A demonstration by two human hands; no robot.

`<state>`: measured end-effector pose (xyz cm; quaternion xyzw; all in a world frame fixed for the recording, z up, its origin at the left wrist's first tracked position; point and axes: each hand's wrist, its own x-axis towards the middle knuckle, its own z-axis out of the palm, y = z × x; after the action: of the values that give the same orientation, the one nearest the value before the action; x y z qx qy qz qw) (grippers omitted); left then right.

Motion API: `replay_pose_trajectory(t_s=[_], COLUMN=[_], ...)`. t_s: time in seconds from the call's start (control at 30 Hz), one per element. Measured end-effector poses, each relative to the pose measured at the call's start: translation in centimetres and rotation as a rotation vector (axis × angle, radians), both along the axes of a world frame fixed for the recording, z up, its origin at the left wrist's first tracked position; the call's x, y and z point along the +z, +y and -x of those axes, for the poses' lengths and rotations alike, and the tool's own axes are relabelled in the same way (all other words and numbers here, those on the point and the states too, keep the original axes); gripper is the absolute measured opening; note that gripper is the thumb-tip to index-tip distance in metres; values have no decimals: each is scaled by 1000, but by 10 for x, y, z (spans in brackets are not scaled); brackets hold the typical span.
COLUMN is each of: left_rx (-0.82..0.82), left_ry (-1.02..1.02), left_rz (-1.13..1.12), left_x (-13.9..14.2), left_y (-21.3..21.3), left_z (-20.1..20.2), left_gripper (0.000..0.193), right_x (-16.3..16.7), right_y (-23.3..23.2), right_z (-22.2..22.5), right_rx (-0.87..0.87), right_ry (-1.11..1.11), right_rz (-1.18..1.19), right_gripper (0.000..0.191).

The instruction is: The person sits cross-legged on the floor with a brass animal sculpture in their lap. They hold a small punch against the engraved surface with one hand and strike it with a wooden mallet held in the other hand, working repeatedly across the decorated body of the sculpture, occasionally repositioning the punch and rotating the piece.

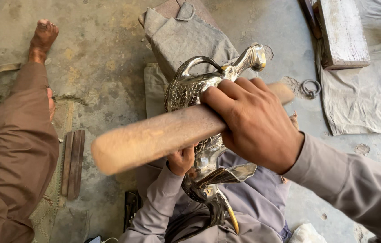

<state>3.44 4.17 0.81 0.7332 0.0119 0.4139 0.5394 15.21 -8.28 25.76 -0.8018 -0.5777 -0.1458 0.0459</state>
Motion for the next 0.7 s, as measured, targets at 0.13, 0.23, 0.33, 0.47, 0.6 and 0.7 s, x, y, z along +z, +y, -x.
replay_pose_trajectory(t_s=[0.13,0.23,0.33,0.47,0.6,0.7], left_rx=[-28,61,-35,55,-68,-81], left_ry=[7,8,46,86,-6,-22], left_rz=[122,-75,135,-63,183,178], left_x=[1,2,4,6,9,7], left_y=[1,2,1,2,-1,-2], left_z=[0,2,2,3,-2,-4], left_gripper=[13,19,16,14,19,26], right_x=[-2,-3,-1,-1,-5,-6], right_y=[-3,-3,-6,-8,-9,-10], right_z=[3,6,9,8,6,8], right_rx=[-23,-40,-65,-28,-65,-50], right_ry=[-238,8,-251,200,-270,-71], right_rz=[42,19,50,-71,118,47], right_gripper=[22,19,18,26,20,20])
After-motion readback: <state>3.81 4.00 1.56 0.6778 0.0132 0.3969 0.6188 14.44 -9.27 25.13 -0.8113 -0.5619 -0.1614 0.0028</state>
